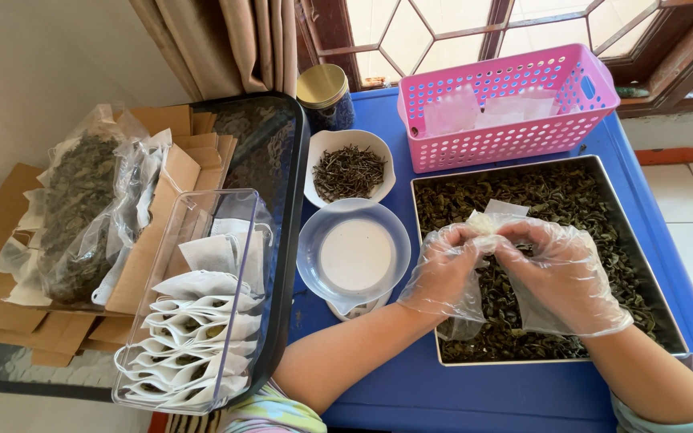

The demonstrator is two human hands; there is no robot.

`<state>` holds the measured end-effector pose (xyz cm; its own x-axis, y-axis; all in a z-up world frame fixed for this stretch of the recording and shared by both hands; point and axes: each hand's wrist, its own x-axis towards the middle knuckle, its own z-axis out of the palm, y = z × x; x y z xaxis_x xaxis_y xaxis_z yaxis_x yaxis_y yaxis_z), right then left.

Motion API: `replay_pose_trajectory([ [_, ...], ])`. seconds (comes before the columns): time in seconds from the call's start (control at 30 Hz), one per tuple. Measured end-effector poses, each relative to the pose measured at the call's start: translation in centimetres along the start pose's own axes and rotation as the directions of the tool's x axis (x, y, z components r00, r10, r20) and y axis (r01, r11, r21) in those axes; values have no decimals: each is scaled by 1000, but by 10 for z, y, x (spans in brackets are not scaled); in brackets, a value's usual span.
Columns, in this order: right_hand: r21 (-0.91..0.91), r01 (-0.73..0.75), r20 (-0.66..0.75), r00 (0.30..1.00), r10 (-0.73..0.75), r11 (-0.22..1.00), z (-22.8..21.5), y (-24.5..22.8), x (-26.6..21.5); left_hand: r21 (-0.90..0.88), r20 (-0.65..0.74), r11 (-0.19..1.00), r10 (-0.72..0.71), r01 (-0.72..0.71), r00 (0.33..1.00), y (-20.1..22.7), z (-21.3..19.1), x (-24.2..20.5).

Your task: Manually filling small white tea bags with dried tea leaves from a metal tray.

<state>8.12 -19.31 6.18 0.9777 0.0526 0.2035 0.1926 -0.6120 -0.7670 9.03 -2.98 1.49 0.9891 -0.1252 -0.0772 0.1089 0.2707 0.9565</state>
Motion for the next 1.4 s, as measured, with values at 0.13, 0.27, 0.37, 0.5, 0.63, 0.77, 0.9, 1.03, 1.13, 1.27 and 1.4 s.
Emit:
replay_pose_trajectory([
  [0.13, -9, 53, 3, 999, -53, 999, -2, -3, 2, -25, -7, 1000, 13, -13, 1000, -2, -1, 1],
  [0.27, 136, 52, 33, 998, -57, 989, -3, -8, 2, -28, -10, 995, 100, -101, 995, -5, -1, 2],
  [0.37, 255, 37, 45, 998, -50, 966, -3, -19, 0, -35, -22, 993, 109, -109, 994, -2, 1, 0],
  [0.5, 191, 76, 40, 996, -85, 979, -3, -11, 1, -41, -19, 992, 116, -117, 993, -9, 0, 2],
  [0.63, 191, 68, 36, 996, -77, 979, -1, -8, 1, -39, -3, 995, 89, -89, 996, -3, 0, 0],
  [0.77, 110, 196, 18, 980, -199, 974, -2, -12, 2, 12, -3, 995, 102, -102, 995, 0, 0, -2],
  [0.9, 77, 203, -1, 979, -203, 976, 2, 3, 2, -19, -7, 998, 65, -65, 998, -1, 1, -1],
  [1.03, 97, 157, -1, 987, -158, 983, 2, 4, 2, 53, 1, 993, 109, -109, 994, 0, 0, -1],
  [1.13, 81, 130, 15, 991, -131, 988, 1, 1, 4, 83, 16, 984, 159, -160, 987, 0, -1, -1],
  [1.27, 158, 35, 48, 998, -43, 987, -2, -10, 3, 140, 50, 969, 197, -202, 979, 0, -4, 0],
  [1.4, 230, -46, 101, 995, 24, 972, -2, -2, 4, 110, 45, 983, 145, -149, 988, -1, -4, 0],
])
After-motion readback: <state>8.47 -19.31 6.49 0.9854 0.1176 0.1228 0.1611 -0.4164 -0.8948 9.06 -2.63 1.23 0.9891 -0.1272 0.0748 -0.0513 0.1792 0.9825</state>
